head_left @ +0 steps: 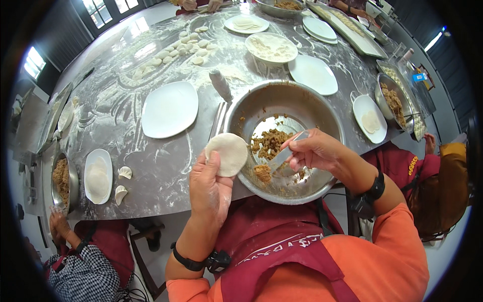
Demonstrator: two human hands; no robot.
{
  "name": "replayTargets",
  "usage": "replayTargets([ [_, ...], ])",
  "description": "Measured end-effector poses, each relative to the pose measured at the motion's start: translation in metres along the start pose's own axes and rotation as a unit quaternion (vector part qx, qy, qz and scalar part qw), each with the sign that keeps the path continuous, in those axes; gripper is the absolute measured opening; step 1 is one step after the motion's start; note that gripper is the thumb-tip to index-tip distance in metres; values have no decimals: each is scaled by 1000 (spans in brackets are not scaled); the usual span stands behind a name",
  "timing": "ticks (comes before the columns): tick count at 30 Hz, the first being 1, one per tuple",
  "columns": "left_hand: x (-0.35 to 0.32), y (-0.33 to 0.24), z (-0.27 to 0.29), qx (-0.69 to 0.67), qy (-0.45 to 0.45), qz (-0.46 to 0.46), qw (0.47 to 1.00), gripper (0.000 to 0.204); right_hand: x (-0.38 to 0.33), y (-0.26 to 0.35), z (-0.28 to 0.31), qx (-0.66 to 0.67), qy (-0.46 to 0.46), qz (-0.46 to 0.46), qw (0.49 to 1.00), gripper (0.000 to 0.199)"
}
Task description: The person prepares dumplings at a large table with other people. The person uses a small spoon to scoop filling from a metal bowl into a round dough wrapper, then uses their fingers to pinch and fold the edges of the dough to seal the dumpling.
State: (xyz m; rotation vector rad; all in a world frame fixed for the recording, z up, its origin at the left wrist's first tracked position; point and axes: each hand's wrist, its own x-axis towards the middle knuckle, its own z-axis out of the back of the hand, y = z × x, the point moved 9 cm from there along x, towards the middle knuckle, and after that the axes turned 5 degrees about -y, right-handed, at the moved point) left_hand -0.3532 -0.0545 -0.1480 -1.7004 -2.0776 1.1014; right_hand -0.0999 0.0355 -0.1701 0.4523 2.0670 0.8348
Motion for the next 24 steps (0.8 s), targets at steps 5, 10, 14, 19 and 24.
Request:
replayTargets([
  [5,-11,15,-32,-26,40,118,992,44,-35,46,-23,44,4,137,990,26],
  [10,-20,29,-63,-50,68,169,982,57,-100,78,-72,-355,-78,543,757,22],
  [14,-18,40,-73,-68,85,162,981,60,-124,22,-127,-603,-17,720,342,23],
  [19,-11,41,-55,-67,58,141,986,59,-136,26,-127,-594,-8,717,364,22],
  [24,-9,12,-28,-55,44,74,995,58,-106,74,-83,-476,-121,573,656,19],
])
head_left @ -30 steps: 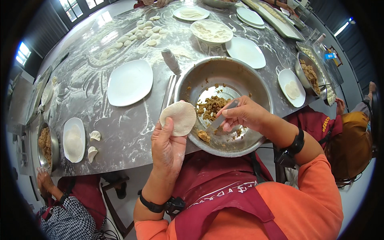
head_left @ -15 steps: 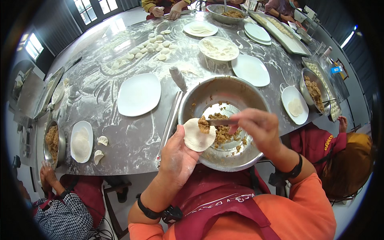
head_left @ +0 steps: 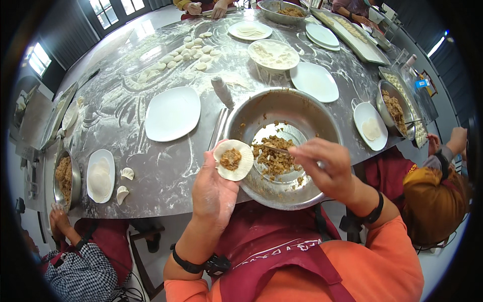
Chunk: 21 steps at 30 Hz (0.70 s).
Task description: The person prepares dumplings at a large table with other people. The person uses a small spoon to scoop filling from a metal bowl into a round dough wrapper, then uses their fingers to pinch and fold the edges of the dough to seal the dumpling.
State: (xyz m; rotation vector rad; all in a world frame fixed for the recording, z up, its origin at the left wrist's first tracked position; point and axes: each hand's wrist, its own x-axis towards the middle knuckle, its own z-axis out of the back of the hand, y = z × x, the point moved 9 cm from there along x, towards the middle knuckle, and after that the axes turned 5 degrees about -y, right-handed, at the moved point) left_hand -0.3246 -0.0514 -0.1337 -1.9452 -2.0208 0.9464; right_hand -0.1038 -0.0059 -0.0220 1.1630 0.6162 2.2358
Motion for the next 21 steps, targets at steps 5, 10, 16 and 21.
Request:
replayTargets([
  [5,-11,-12,19,-16,-17,-2,1000,59,-13,-68,-38,70,46,-184,979,17],
  [10,-15,-18,32,-20,-2,1,1000,59,-15,-86,-69,10,84,-150,985,18],
  [16,-13,-12,50,-38,1,10,999,60,-22,-86,-97,132,146,-298,934,20],
  [21,-15,-12,53,-37,5,1,999,60,-39,-110,-101,247,159,-435,851,25],
])
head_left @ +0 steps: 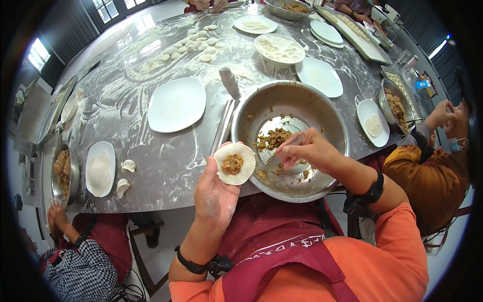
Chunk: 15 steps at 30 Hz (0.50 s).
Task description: The person prepares dumplings at a large table with other people. The person uses a small spoon to scoop filling from a metal bowl into a round dough wrapper, then uses their fingers to pinch and fold the edges of the dough to seal the dumpling.
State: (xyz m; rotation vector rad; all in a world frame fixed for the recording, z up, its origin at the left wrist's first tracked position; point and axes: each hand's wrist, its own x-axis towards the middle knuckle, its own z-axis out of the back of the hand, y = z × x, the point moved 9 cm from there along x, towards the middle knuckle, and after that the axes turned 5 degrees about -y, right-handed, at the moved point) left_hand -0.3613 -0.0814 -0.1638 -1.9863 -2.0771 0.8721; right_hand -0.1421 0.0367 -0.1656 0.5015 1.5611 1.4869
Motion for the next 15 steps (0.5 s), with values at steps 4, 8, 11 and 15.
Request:
replayTargets([
  [4,-2,-3,-5,12,-9,-3,1000,60,-1,-11,7,140,43,-82,986,26],
  [8,-3,-3,-17,25,-9,4,1000,59,-10,-14,14,272,67,-158,947,27],
  [11,-5,-1,-30,29,-22,11,999,56,-21,1,24,365,76,-155,915,28],
  [15,-4,20,-55,17,-7,63,998,59,-36,31,34,387,60,-53,919,33],
])
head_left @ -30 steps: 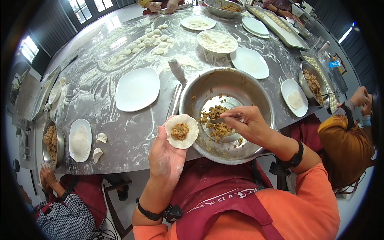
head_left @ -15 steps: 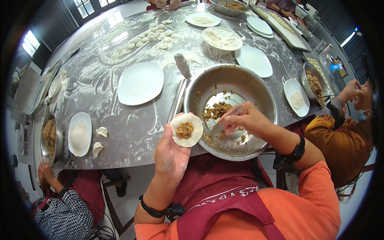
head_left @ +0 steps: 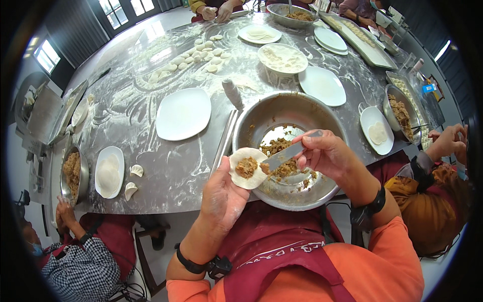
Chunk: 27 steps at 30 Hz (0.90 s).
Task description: The person prepares dumplings at a large table with other people. The person uses a small spoon to scoop filling from a metal bowl into a round dough wrapper, then uses their fingers to pinch and fold the edges of the dough to seal the dumpling.
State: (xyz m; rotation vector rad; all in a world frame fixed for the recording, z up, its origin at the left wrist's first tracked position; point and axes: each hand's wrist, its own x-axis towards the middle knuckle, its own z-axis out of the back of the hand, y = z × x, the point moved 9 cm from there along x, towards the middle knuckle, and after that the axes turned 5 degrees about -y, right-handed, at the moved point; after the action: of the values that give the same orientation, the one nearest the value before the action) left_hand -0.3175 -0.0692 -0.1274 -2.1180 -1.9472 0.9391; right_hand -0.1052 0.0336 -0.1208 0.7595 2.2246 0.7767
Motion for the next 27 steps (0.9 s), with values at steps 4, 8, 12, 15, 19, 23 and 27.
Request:
replayTargets([
  [4,8,24,-16,-23,2,40,999,64,-46,25,-28,-204,-46,246,947,25],
  [8,10,31,-27,-46,3,26,999,63,-106,19,-95,-601,47,626,495,24],
  [12,3,31,-36,-56,28,10,998,55,-123,-23,-113,-653,80,677,329,27],
  [15,-4,28,-32,-39,30,-12,999,56,-135,-28,-120,-649,77,682,329,28],
  [19,-22,22,-38,-40,27,-16,999,56,-148,-24,-131,-647,46,692,318,28],
  [23,-36,21,-43,-38,62,-23,997,57,-154,-36,-139,-659,62,691,290,27],
  [27,-51,16,-39,-38,62,-16,997,60,-171,-23,-145,-631,47,661,403,25],
])
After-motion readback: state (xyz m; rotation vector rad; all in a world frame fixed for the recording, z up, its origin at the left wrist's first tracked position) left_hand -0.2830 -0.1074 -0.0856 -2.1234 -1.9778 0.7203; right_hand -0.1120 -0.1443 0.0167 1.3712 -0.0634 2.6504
